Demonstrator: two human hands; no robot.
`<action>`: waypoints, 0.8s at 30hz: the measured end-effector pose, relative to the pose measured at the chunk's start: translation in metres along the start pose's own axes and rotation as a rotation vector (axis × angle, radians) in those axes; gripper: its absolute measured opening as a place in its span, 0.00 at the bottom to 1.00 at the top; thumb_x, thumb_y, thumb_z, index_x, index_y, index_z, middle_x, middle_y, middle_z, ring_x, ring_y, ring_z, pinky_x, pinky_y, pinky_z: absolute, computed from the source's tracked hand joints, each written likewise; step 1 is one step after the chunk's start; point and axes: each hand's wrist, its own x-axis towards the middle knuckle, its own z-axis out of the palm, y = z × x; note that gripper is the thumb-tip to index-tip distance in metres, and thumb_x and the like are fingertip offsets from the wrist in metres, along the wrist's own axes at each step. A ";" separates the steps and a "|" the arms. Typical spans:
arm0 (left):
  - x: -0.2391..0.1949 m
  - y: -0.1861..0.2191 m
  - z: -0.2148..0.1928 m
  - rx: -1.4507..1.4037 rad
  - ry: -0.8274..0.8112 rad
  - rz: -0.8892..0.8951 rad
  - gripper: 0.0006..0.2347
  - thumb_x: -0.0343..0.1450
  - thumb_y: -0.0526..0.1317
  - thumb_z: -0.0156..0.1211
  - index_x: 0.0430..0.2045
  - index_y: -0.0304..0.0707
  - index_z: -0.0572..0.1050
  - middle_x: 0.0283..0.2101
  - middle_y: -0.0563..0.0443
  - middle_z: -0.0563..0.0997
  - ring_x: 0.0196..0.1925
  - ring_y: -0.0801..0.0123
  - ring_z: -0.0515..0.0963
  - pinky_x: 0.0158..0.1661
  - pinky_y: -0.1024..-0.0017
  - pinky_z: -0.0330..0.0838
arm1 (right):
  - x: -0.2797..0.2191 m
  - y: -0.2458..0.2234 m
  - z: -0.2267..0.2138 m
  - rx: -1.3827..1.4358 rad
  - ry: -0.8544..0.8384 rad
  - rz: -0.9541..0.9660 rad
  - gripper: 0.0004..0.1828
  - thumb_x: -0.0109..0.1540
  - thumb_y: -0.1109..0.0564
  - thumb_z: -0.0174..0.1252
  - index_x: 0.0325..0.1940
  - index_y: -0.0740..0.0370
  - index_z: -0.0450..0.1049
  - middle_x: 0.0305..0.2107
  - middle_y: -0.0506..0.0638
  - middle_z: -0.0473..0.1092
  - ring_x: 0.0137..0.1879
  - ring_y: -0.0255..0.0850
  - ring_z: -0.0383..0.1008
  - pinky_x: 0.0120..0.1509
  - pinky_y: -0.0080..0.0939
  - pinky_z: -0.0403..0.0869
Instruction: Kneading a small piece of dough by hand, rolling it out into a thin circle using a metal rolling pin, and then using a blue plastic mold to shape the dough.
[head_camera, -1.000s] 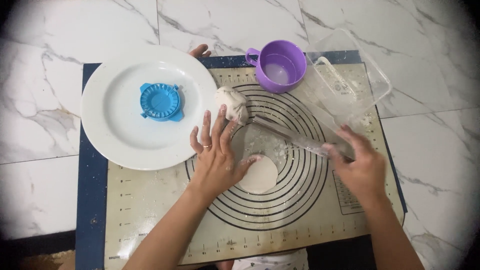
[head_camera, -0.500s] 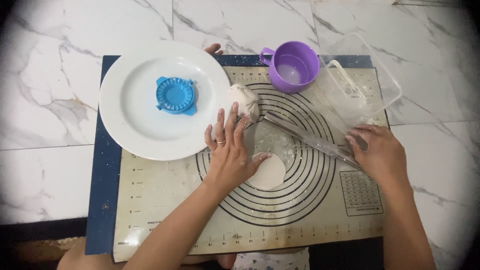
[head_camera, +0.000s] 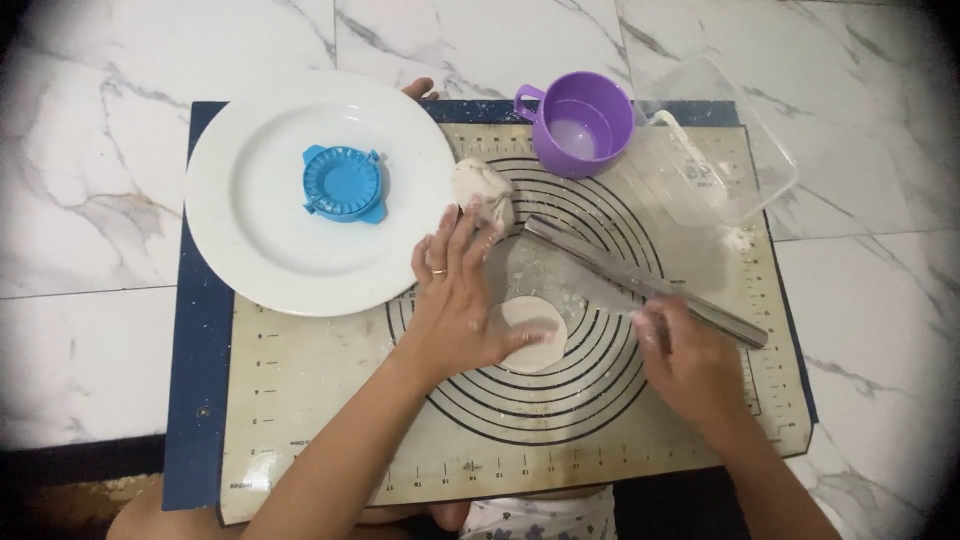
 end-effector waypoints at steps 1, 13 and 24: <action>0.001 0.002 -0.003 -0.004 -0.002 0.003 0.50 0.58 0.71 0.66 0.67 0.37 0.51 0.73 0.35 0.51 0.78 0.40 0.44 0.68 0.41 0.38 | -0.002 -0.002 0.000 -0.003 0.000 0.004 0.11 0.66 0.55 0.56 0.47 0.65 0.72 0.16 0.45 0.71 0.13 0.36 0.65 0.17 0.36 0.64; 0.003 0.003 -0.006 0.043 -0.482 0.035 0.64 0.47 0.78 0.67 0.71 0.44 0.38 0.75 0.34 0.40 0.76 0.38 0.33 0.66 0.34 0.33 | 0.010 -0.020 0.000 0.028 -0.272 0.328 0.16 0.63 0.42 0.58 0.43 0.55 0.80 0.19 0.57 0.77 0.28 0.53 0.80 0.29 0.48 0.76; 0.005 0.005 -0.006 0.123 -0.524 0.034 0.64 0.48 0.77 0.67 0.72 0.42 0.38 0.76 0.36 0.37 0.77 0.40 0.33 0.66 0.37 0.34 | 0.034 -0.027 -0.006 0.093 -0.326 0.199 0.10 0.64 0.49 0.58 0.33 0.54 0.80 0.11 0.54 0.74 0.21 0.49 0.78 0.27 0.44 0.73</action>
